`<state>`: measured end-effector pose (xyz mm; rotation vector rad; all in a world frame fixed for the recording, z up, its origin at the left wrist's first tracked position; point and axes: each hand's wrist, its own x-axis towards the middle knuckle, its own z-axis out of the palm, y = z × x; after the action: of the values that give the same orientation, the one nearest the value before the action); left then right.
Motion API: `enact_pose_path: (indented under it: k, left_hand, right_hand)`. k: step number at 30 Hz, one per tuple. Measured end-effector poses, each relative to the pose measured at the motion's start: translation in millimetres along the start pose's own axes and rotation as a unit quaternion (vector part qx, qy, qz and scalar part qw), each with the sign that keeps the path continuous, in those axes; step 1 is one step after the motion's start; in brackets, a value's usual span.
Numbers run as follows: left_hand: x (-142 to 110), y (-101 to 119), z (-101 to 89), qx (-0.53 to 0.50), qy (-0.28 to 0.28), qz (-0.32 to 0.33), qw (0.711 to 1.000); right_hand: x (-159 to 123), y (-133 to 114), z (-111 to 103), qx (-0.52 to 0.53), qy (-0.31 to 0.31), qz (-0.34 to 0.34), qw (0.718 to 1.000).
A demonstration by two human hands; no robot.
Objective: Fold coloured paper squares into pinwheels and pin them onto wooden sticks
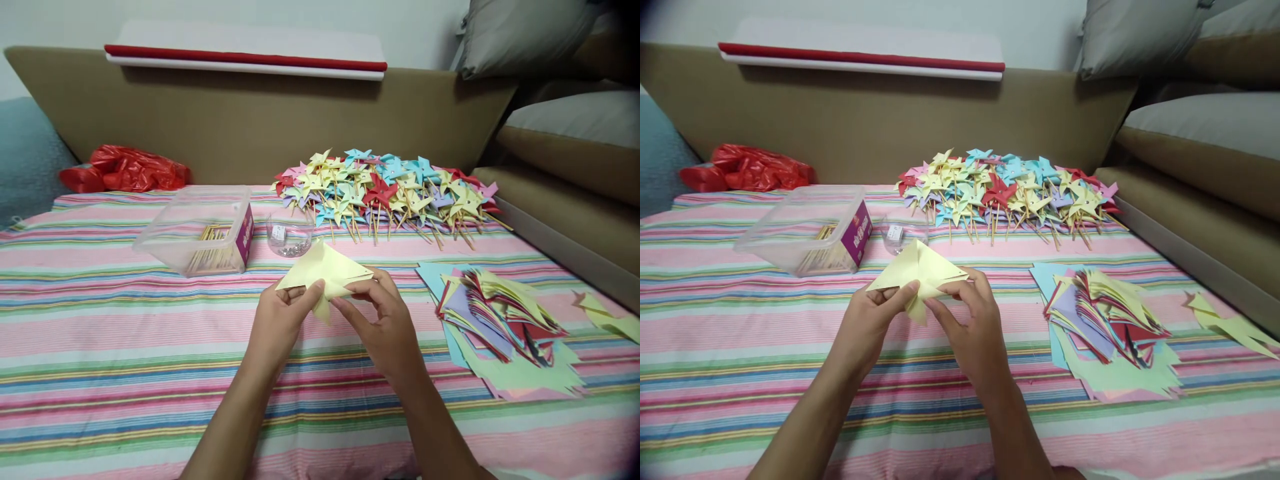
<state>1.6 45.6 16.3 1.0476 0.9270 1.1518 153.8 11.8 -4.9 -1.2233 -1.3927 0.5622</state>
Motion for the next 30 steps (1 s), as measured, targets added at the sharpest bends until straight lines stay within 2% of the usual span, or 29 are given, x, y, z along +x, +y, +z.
enact_pose_path:
  k: [7, 10, 12, 15, 17, 19, 21, 23, 27, 30]
  left_hand:
    - [-2, 1, 0.6, 0.086, 0.016, 0.044, 0.995]
    - [-2, 0, -1.1, 0.110, 0.014, 0.061, 0.992]
    - [-2, 0, -3.2, 0.141, 0.016, 0.069, 0.987]
    - [-2, 3, -7.1, 0.218, -0.007, 0.097, 0.971]
    - [-2, 5, -9.0, 0.264, -0.038, 0.118, 0.957]
    - [-3, 6, -9.8, 0.293, -0.065, 0.130, 0.945]
    - [-3, 7, -9.8, 0.309, -0.088, 0.135, 0.937]
    - [-2, 7, -10.0, 0.316, -0.109, 0.129, 0.934]
    - [-1, 7, -12.4, 0.328, -0.159, 0.082, 0.928]
    - [0, 7, -13.1, 0.313, -0.169, 0.048, 0.934]
  right_hand:
    - [-1, -1, 1, -0.028, 0.027, -0.013, 0.999]
    - [-1, -1, 1, 0.002, 0.039, -0.020, 0.999]
    - [-1, -2, 0, 0.047, 0.069, -0.006, 0.997]
    - [1, -2, -5, 0.079, 0.106, 0.055, 0.990]
    - [2, -2, -10, 0.075, 0.079, 0.096, 0.989]
    - [3, -4, -15, 0.081, 0.016, 0.121, 0.989]
    - [3, -6, -19, 0.090, -0.054, 0.123, 0.987]
    - [2, -8, -21, 0.091, -0.099, 0.115, 0.984]
    - [2, -8, -23, 0.082, -0.129, 0.120, 0.981]
    - [1, -7, -21, 0.101, -0.131, 0.144, 0.976]
